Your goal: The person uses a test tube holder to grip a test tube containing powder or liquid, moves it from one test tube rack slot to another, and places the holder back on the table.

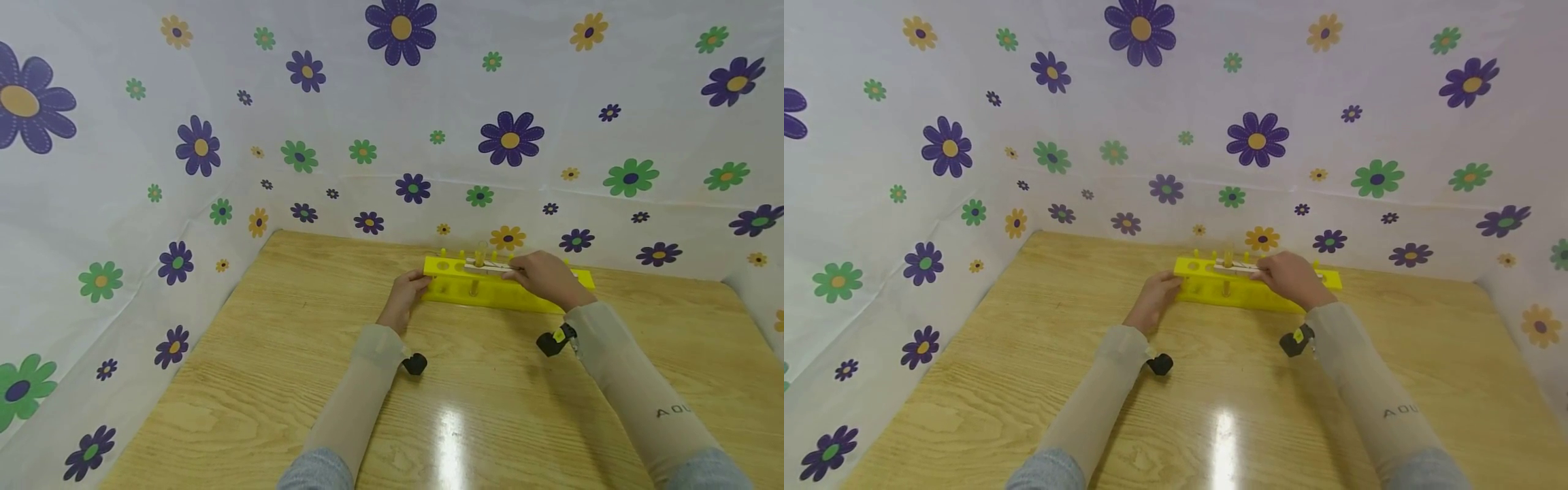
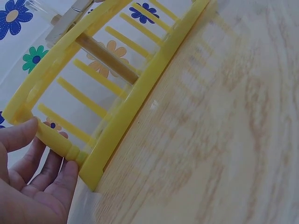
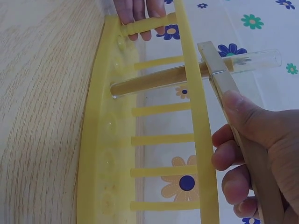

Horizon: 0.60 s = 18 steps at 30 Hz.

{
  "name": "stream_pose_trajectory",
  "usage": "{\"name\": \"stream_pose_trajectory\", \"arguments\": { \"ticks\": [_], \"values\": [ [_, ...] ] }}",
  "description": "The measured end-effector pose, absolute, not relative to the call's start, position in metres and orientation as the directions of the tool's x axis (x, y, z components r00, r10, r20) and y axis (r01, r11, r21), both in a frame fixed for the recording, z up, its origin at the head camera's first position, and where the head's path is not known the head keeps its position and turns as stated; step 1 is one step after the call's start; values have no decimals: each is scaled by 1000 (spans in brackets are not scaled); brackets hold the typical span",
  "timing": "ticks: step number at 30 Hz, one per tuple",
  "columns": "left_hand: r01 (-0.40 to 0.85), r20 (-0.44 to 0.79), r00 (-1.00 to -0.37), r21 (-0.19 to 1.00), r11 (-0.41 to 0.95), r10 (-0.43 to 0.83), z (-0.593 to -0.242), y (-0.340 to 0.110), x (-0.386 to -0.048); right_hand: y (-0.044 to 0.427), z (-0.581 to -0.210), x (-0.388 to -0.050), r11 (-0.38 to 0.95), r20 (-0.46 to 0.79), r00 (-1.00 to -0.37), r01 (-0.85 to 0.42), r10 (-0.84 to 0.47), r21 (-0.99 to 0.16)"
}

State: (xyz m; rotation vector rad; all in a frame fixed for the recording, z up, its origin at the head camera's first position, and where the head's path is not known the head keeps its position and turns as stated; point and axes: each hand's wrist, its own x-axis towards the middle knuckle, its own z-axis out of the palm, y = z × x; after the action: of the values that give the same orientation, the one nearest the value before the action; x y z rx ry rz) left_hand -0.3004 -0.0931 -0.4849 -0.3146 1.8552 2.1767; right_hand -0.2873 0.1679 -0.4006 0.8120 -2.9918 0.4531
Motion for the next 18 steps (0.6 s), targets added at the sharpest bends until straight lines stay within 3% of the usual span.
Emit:
{"name": "stream_pose_trajectory", "arguments": {
  "ticks": [18],
  "values": [
    [-350,-347,-937,921,-169,51,-483,-92,-301,168,-397,-287,832,43,-872,-479,-487,-280]
  ]
}}
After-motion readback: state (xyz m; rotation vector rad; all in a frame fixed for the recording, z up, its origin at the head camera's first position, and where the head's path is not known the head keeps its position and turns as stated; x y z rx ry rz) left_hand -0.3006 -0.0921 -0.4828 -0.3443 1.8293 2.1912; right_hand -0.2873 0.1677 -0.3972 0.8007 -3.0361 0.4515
